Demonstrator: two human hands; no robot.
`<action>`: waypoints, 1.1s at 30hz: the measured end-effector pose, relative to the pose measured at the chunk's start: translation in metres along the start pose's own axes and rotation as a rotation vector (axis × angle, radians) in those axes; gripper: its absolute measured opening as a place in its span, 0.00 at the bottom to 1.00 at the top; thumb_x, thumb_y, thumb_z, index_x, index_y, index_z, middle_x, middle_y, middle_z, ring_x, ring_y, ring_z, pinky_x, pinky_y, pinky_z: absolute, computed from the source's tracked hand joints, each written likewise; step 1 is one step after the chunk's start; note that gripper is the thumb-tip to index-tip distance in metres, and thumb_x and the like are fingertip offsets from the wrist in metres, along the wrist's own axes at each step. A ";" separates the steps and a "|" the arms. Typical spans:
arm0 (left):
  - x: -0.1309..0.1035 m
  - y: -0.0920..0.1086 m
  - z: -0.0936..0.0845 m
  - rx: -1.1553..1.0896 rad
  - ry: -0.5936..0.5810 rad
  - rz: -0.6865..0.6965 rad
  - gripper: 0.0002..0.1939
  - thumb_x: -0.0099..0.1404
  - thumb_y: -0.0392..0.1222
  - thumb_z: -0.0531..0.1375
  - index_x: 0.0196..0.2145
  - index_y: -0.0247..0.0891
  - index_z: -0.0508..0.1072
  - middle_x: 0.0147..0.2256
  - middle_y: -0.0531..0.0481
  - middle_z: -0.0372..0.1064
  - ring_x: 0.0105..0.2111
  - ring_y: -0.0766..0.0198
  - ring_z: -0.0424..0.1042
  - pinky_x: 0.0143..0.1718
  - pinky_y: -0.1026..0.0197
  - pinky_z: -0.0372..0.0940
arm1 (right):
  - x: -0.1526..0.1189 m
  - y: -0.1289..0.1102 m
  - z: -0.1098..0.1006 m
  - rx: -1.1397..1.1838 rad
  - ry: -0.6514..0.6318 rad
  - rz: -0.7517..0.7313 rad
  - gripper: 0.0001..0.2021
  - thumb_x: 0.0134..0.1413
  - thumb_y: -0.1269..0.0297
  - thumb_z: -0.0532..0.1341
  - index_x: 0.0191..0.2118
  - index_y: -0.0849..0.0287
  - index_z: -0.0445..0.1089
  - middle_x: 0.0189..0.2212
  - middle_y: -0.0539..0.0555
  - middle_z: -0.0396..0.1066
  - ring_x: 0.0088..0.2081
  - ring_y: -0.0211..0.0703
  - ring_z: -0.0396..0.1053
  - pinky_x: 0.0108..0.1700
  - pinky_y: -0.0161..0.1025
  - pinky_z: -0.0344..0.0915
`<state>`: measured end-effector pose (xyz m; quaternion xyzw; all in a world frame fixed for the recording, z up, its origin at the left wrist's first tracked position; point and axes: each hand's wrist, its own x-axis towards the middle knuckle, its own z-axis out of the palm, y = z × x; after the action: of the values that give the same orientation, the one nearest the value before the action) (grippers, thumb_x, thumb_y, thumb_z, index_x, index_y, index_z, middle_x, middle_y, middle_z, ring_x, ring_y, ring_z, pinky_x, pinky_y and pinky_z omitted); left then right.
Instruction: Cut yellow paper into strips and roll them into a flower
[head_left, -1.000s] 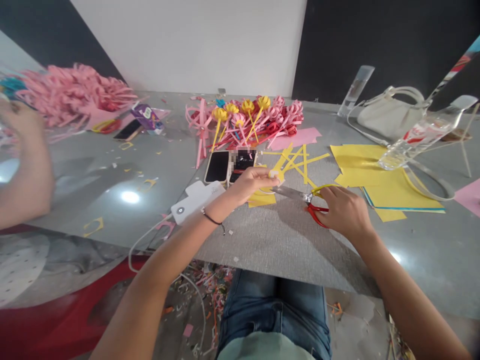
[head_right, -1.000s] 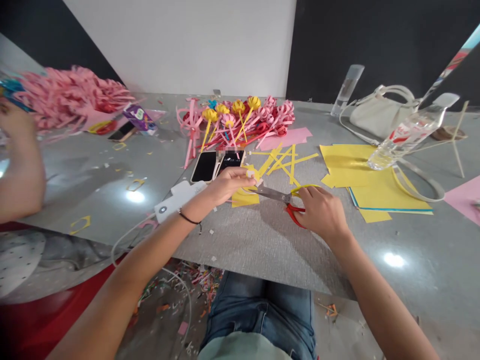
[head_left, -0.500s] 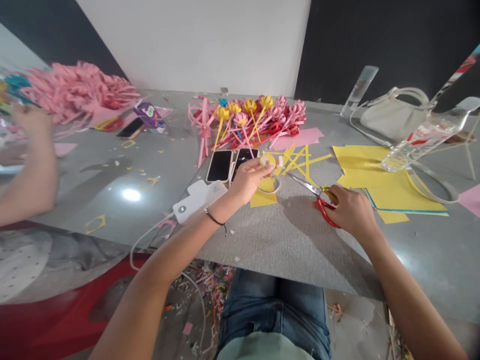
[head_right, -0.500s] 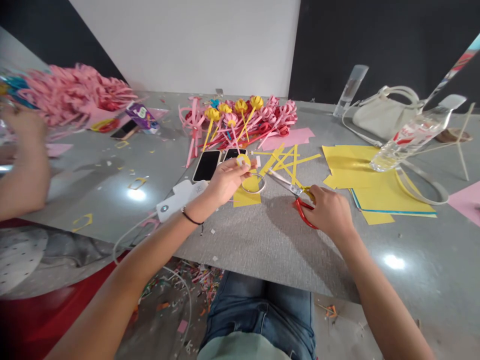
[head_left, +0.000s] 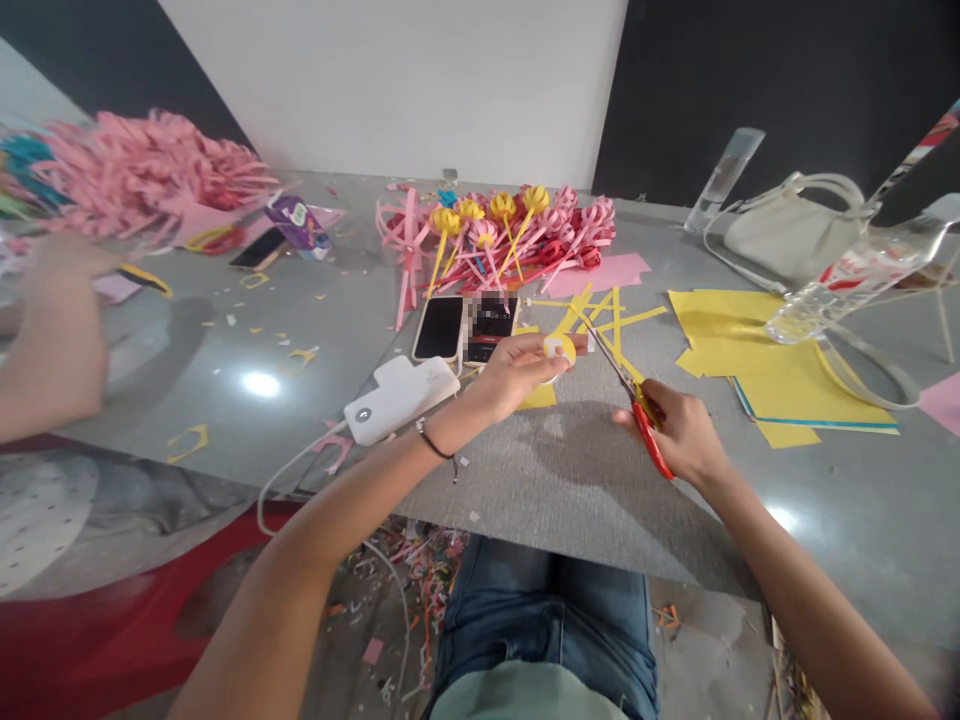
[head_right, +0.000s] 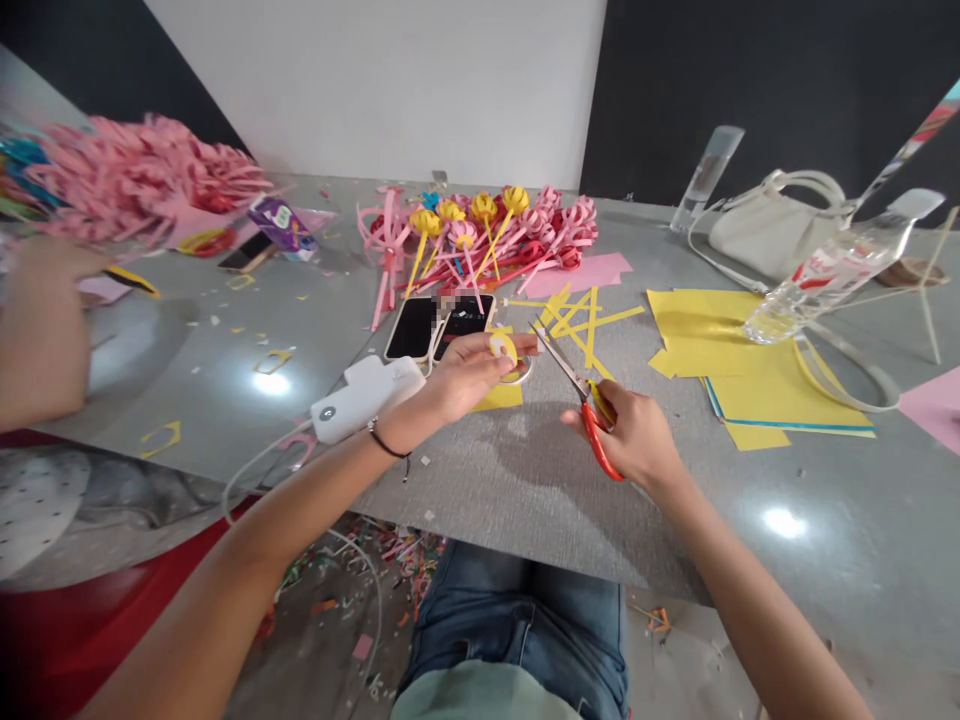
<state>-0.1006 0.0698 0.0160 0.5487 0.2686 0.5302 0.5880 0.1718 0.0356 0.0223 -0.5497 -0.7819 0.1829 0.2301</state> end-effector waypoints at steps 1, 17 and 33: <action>0.000 0.001 0.001 0.005 -0.004 -0.005 0.15 0.60 0.57 0.74 0.35 0.45 0.80 0.49 0.45 0.81 0.50 0.54 0.80 0.53 0.47 0.75 | 0.000 0.000 0.001 -0.002 0.005 0.007 0.30 0.59 0.31 0.63 0.29 0.52 0.53 0.20 0.45 0.54 0.23 0.37 0.49 0.28 0.39 0.47; -0.001 -0.002 0.007 0.077 -0.011 0.046 0.16 0.61 0.58 0.73 0.33 0.44 0.78 0.48 0.46 0.82 0.45 0.55 0.82 0.52 0.45 0.77 | -0.002 0.001 0.003 -0.125 0.077 0.040 0.27 0.60 0.38 0.64 0.28 0.52 0.52 0.19 0.46 0.57 0.22 0.38 0.49 0.27 0.39 0.47; -0.002 0.000 0.010 -0.112 -0.018 -0.018 0.08 0.60 0.46 0.75 0.33 0.44 0.82 0.48 0.49 0.82 0.51 0.56 0.80 0.64 0.45 0.69 | -0.003 -0.005 0.002 -0.112 0.081 0.090 0.29 0.60 0.38 0.64 0.26 0.53 0.51 0.18 0.46 0.55 0.22 0.37 0.46 0.28 0.38 0.46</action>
<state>-0.0922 0.0643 0.0177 0.5170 0.2381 0.5341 0.6251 0.1677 0.0316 0.0231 -0.6031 -0.7556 0.1267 0.2221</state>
